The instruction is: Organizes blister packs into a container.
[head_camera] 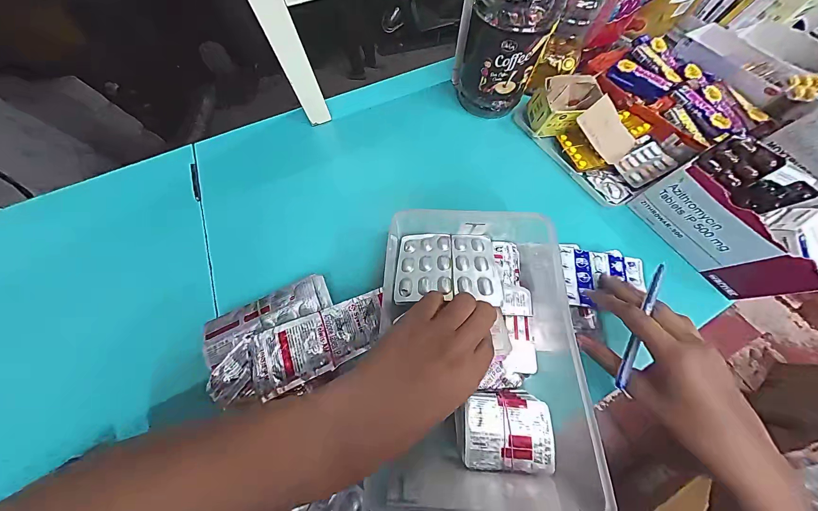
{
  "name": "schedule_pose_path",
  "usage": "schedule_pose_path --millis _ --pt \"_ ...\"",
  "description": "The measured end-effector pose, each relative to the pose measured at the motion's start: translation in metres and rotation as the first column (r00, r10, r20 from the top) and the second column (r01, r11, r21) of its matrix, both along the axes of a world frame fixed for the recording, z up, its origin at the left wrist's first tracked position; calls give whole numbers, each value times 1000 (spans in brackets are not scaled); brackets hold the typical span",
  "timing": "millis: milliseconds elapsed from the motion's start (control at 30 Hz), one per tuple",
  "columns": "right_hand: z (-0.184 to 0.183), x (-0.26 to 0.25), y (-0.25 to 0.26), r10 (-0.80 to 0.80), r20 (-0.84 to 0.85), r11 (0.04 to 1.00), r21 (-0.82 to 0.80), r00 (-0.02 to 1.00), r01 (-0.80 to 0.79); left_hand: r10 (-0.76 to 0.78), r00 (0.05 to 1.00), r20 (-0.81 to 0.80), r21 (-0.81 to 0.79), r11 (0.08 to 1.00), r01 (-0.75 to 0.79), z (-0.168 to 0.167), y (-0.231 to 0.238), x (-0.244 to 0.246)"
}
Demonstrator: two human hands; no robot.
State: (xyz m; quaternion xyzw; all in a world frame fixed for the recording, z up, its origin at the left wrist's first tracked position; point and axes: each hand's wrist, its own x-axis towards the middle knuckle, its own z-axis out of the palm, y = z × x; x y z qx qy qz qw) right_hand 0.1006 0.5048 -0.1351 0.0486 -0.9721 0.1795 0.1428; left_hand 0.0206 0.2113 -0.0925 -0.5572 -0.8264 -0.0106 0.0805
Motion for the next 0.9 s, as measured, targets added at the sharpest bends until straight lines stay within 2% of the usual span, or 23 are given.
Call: schedule_pose_path --millis 133,233,333,400,433,500,567,633,667,733,800,900 --pt "-9 -19 15 38 -18 998 58 999 -37 55 998 33 -41 998 -54 -2 1 3" --pt "-12 -44 31 105 57 988 107 993 -111 71 996 45 -70 995 -68 -1 1 3" --pt "-7 -59 46 212 160 967 107 964 -231 61 998 32 39 997 -62 9 -14 8" --pt "-2 -60 51 255 121 956 120 959 -270 66 996 52 155 985 -73 23 -38 15" --pt "2 -57 52 246 97 959 118 964 -256 74 991 111 179 979 -93 33 -55 19" --pt "13 -49 52 181 48 980 77 982 -184 101 923 372 113 982 -153 61 -91 31" --pt "30 -38 55 125 22 992 -24 992 -125 193 785 588 -41 977 -209 77 -122 43" --pt "55 -27 46 175 -27 968 -180 984 -177 276 686 673 -161 960 -229 70 -141 56" --pt "69 -22 32 251 -60 929 -266 966 -258 309 663 682 -207 951 -231 62 -146 63" --pt "92 -18 -8 443 -38 844 -321 896 -430 350 678 646 -276 936 -220 47 -148 75" --pt "105 -24 -57 574 47 806 -209 818 -553 360 700 617 -298 930 -215 36 -149 83" --pt "91 -34 -102 548 35 827 130 836 -547 350 756 553 -272 933 -233 27 -151 88"
